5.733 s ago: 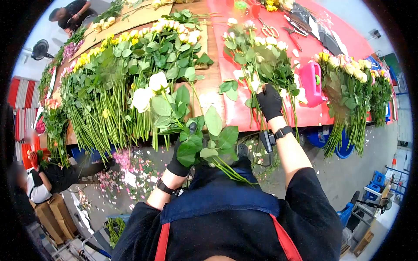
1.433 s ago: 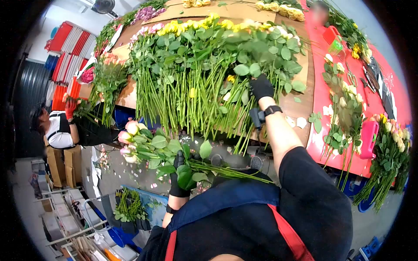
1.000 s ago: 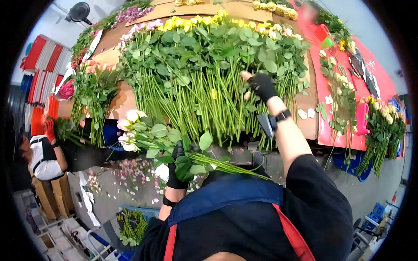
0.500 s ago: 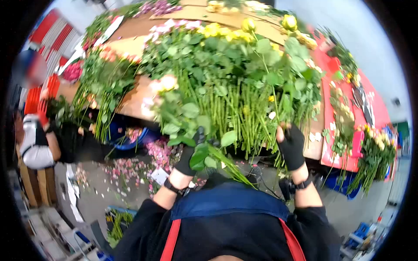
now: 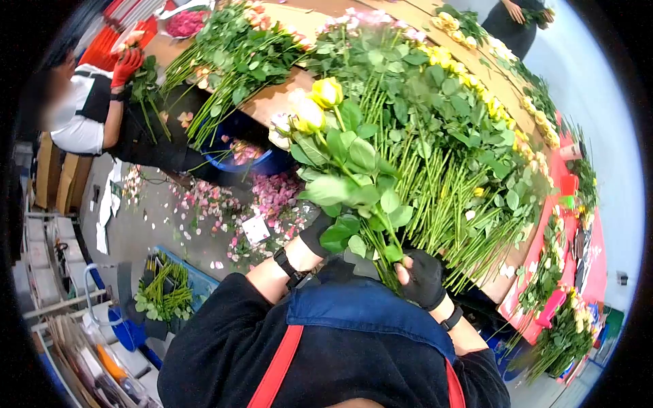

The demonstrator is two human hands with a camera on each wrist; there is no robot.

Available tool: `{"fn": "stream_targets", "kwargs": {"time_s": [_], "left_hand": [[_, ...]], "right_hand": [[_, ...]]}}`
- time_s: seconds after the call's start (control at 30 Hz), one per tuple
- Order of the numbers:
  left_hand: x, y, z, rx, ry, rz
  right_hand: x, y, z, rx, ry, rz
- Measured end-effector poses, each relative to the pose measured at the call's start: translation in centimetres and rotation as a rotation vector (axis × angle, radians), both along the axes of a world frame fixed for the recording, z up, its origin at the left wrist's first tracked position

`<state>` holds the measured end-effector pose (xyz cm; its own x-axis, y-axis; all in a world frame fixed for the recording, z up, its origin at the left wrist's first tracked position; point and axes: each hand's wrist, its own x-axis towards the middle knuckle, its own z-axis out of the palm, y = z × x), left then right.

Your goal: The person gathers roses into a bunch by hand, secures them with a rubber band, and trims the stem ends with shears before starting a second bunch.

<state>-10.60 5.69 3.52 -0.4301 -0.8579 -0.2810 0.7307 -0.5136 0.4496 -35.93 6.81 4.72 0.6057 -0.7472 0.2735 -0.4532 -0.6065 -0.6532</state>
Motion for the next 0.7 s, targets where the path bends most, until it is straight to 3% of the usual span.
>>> {"fn": "stream_targets", "kwargs": {"time_s": [0.07,0.13,0.17,0.27,0.3,0.43,0.53,0.6,0.63,0.67,0.7], "left_hand": [[0.4,0.3,2.0,0.010,0.038,0.067],[0.3,0.4,2.4,-0.034,0.215,0.141],[1.1,-0.3,1.8,-0.300,0.439,0.006],[2.8,2.9,2.9,-0.119,-0.081,0.002],[3.2,3.0,1.0,-0.071,0.091,-0.010],[4.0,3.9,-0.4,-0.159,-0.009,0.029],[3.7,4.2,-2.7,0.268,0.236,0.274],[4.0,4.3,-2.3,0.222,0.135,0.333],[4.0,4.6,-7.6,0.149,0.073,0.388],[4.8,4.4,-6.7,-0.003,0.258,0.304],[5.3,4.6,-6.9,0.037,0.218,0.364]], "right_hand": [[1.0,-0.5,1.1,-0.002,0.142,0.002],[3.3,-1.6,0.8,-0.074,0.061,-0.005],[4.3,-1.9,0.9,-0.059,0.101,-0.007],[5.7,-2.1,0.3,0.033,0.172,0.121],[6.1,-2.0,0.4,0.028,0.206,0.135],[7.8,-1.5,0.3,0.014,0.312,0.208],[8.7,-2.0,-0.2,0.061,0.518,0.351],[9.4,-3.0,0.3,0.060,0.507,0.489],[9.7,-5.1,0.3,0.288,0.492,0.495],[10.3,-8.1,0.4,0.517,0.470,0.496],[11.4,-11.1,-0.5,0.558,0.564,0.221]]}}
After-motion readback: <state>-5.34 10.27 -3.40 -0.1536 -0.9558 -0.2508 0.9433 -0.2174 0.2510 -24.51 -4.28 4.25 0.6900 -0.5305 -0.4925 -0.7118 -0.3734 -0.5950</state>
